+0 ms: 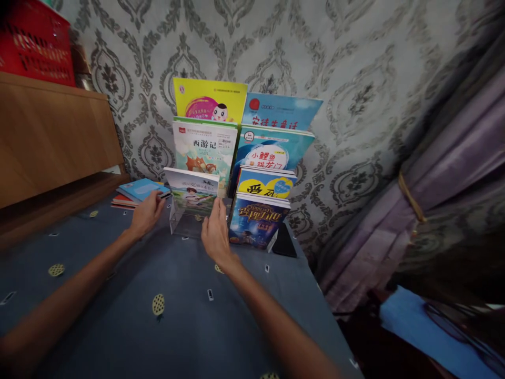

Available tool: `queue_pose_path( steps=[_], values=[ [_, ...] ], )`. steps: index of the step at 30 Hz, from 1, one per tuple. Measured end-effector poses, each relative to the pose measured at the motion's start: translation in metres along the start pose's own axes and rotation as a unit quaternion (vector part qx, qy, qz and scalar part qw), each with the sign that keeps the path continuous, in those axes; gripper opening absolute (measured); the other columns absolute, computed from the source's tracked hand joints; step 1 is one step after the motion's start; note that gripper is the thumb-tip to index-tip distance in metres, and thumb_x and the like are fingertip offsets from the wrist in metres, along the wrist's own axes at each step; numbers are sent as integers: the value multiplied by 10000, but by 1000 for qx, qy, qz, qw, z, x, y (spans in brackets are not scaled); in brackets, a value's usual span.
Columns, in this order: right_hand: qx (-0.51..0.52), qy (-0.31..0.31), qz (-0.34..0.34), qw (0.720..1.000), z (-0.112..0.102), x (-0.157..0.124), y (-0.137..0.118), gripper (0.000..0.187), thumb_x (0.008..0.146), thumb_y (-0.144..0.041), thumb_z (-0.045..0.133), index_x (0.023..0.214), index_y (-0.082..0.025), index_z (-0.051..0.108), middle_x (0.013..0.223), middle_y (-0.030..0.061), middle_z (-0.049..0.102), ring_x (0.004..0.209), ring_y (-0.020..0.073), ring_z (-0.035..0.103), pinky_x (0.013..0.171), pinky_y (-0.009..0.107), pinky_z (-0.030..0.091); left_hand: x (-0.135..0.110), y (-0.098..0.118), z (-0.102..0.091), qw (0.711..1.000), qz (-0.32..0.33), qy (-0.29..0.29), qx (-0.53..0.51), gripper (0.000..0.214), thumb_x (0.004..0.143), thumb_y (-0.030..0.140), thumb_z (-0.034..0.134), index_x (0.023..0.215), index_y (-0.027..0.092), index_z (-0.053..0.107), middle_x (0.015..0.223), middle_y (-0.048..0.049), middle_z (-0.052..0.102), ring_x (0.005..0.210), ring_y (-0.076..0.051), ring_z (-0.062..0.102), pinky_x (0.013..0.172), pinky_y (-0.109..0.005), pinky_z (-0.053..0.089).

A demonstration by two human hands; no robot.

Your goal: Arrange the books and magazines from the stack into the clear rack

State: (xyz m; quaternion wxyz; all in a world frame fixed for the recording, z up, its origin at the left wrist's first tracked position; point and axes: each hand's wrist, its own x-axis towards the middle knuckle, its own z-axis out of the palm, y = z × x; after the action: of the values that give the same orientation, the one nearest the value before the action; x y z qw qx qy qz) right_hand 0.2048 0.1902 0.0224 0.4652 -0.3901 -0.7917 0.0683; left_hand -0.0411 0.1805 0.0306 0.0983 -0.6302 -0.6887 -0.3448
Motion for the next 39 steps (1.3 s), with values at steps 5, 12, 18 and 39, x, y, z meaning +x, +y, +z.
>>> queue_pose_path(
  steps=[5,12,18,39],
  values=[
    [3,-12,-4,1000,3,-14,-5,661,980,-195,337,1603,-114,131,1613,193,292,1518,276,255,1240,532,263,12,-55,12,987,-38,-51,148,458,950,299,404,1330,62,499,1390,-277,540,1353,-379,458,1061,-531,412],
    [14,-59,-13,998,15,-67,-6,656,998,-177,334,1616,-217,115,1643,122,274,1519,228,268,1228,461,324,31,-88,23,968,-41,-144,202,590,957,421,392,1457,111,423,1537,-256,423,1495,-425,236,1078,-715,294],
    [6,-105,19,994,22,-101,13,663,983,-172,374,1609,-237,165,1632,121,307,1508,238,297,1204,468,367,32,-90,19,967,-35,-132,216,601,950,450,406,1434,97,437,1427,-279,541,1462,-413,314,1071,-683,313],
    [10,-128,1,992,23,-104,11,531,936,-135,428,1459,-204,488,1566,154,417,1438,284,429,1143,484,450,0,-99,-17,936,74,-168,301,385,980,255,342,1225,138,615,1335,-211,621,1234,-355,581,1004,-487,432]
  ],
)
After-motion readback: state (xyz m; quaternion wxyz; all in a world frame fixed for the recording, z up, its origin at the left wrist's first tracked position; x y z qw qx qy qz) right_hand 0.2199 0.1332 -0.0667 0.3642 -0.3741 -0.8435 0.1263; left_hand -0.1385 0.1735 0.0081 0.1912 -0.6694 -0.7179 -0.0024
